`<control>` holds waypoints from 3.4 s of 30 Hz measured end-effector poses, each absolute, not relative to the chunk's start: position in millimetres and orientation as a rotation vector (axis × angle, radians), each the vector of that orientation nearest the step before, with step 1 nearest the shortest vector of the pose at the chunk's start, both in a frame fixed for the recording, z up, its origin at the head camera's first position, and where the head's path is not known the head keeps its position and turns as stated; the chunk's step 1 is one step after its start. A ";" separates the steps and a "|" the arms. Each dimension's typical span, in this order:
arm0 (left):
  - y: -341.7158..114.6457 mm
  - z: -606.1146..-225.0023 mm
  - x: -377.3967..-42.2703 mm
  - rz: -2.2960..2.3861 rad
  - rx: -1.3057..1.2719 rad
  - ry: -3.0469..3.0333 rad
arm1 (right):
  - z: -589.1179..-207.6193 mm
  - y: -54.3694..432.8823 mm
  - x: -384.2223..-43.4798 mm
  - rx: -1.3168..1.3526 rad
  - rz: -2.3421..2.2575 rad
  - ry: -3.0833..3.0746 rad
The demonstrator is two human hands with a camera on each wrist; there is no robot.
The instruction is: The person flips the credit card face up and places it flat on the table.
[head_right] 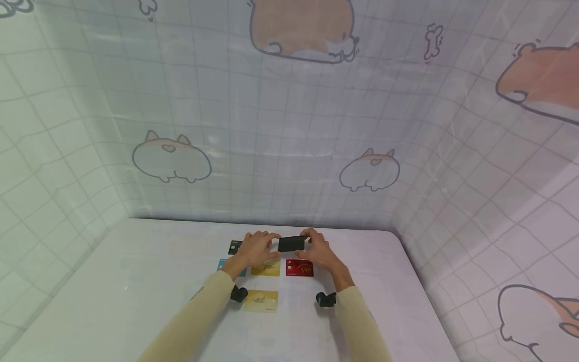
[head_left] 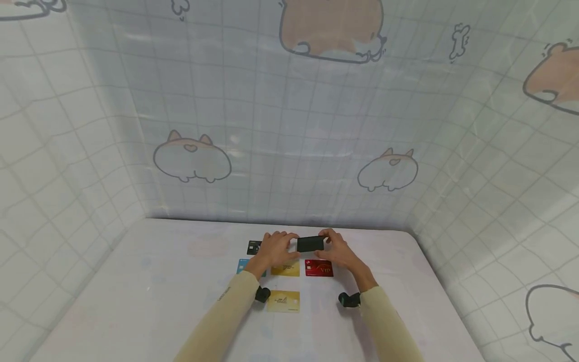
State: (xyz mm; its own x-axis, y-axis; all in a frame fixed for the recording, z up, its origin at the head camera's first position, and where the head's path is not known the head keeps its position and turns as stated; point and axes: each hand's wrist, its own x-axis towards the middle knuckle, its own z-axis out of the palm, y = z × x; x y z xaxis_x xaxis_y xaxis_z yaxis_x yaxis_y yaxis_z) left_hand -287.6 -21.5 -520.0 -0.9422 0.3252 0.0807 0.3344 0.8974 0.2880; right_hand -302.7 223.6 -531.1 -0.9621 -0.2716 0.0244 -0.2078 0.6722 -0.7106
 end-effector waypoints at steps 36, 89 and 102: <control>-20.9 -520.1 -290.9 -0.488 -0.599 -3.020 | -522.6 210.8 -302.8 -0.714 -1.469 2.569; -29.7 -522.1 -307.1 -0.504 -0.695 -2.940 | -522.3 209.6 -309.5 -0.699 -1.272 2.740; -29.0 -517.5 -307.8 -0.504 -0.707 -2.942 | -525.1 205.1 -313.2 -0.675 -1.216 2.800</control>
